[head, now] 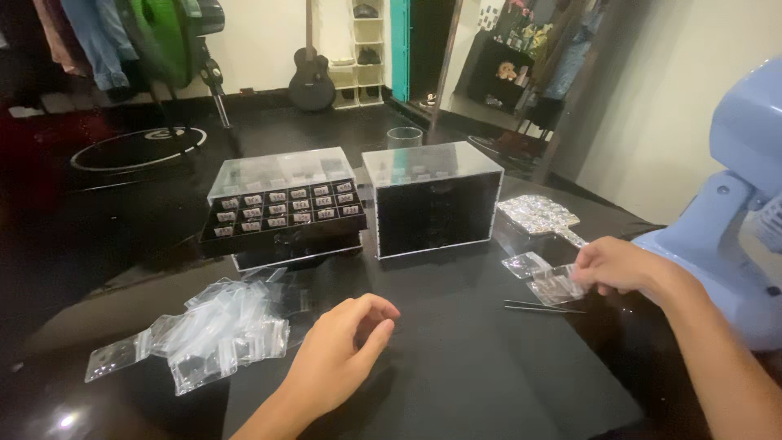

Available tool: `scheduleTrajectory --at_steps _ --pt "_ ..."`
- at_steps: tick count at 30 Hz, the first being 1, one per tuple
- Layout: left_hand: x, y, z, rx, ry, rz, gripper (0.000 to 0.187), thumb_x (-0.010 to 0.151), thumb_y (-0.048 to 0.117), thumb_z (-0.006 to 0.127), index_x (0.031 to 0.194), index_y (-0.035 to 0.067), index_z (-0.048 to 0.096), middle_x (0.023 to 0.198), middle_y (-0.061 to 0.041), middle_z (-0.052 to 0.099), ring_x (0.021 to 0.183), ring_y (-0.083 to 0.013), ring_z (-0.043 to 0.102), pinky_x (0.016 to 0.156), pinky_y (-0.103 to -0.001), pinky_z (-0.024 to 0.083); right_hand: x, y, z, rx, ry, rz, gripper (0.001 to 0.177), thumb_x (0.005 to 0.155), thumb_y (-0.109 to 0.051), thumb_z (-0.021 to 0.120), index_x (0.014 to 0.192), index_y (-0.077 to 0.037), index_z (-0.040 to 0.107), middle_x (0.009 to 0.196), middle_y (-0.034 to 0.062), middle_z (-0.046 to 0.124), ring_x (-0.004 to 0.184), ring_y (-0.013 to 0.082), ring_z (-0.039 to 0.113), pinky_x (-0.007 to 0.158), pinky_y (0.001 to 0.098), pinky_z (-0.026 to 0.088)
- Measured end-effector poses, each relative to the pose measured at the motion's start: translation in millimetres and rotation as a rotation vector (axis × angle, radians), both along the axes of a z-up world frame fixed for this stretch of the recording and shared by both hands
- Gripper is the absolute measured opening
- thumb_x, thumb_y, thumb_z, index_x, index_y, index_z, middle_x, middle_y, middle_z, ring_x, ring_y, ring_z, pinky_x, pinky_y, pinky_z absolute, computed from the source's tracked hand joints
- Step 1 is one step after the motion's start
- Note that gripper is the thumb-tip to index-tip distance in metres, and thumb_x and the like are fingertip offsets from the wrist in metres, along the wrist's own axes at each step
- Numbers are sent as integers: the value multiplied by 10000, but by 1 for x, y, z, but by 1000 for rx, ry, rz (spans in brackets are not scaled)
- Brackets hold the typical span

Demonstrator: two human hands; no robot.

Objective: The person places small items from a drawer into individual plastic bags.

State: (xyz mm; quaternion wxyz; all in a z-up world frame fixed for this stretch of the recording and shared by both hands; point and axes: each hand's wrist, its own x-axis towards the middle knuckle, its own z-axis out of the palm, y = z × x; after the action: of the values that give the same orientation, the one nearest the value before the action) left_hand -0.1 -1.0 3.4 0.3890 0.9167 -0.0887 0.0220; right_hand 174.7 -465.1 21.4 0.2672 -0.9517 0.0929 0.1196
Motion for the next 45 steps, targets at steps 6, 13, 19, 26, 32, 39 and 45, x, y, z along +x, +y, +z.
scheduleTrajectory --at_steps 6,13,19,26,32,39,45 --pt "0 -1 2 7 38 19 255 1072 422 600 1216 354 799 1051 151 826 904 -51 713 891 -266 571 -17 11 14 99 53 89 124 1032 -162 655 993 -59 712 866 103 673 757 220 580 626 350 438" --pt "8 0 -11 10 18 5 244 1071 424 608 1206 349 797 1021 140 790 893 -56 696 883 -272 561 -4 11 2 -93 78 101 141 949 -187 733 939 -66 805 884 67 832 717 209 698 604 323 491" --pt "2 -1 -3 14 40 -9 231 1082 407 597 1209 345 779 963 151 761 852 -50 663 860 -265 549 -22 33 16 -208 44 52 152 957 -252 819 1063 -144 805 968 12 916 789 177 742 765 325 563" --pt "12 3 -16 -17 -88 -45 209 1070 391 619 1177 319 783 988 124 807 838 -82 698 847 -294 555 -10 21 6 -290 -15 135 147 924 -291 824 836 -174 831 765 -19 894 667 119 733 720 282 535" --pt "1 8 4 -8 -101 -49 221 1102 405 583 1126 288 768 877 119 765 780 -106 637 784 -322 510 -14 36 16 -354 -167 105 227 968 -356 745 878 -202 884 902 -14 898 807 178 821 792 322 585" --pt "7 46 39 82 -303 -137 439 1138 423 534 825 253 789 582 22 592 594 -166 574 702 -363 459 -37 103 32 65 -657 104 260 1081 -324 797 930 -128 877 652 60 716 637 163 571 744 301 445" --pt "15 77 61 231 -247 -131 484 1117 439 518 751 252 773 623 84 732 607 -164 663 749 -345 508 -93 219 108 123 -855 388 214 1063 -235 742 939 -121 873 763 -27 795 659 114 596 700 280 440"
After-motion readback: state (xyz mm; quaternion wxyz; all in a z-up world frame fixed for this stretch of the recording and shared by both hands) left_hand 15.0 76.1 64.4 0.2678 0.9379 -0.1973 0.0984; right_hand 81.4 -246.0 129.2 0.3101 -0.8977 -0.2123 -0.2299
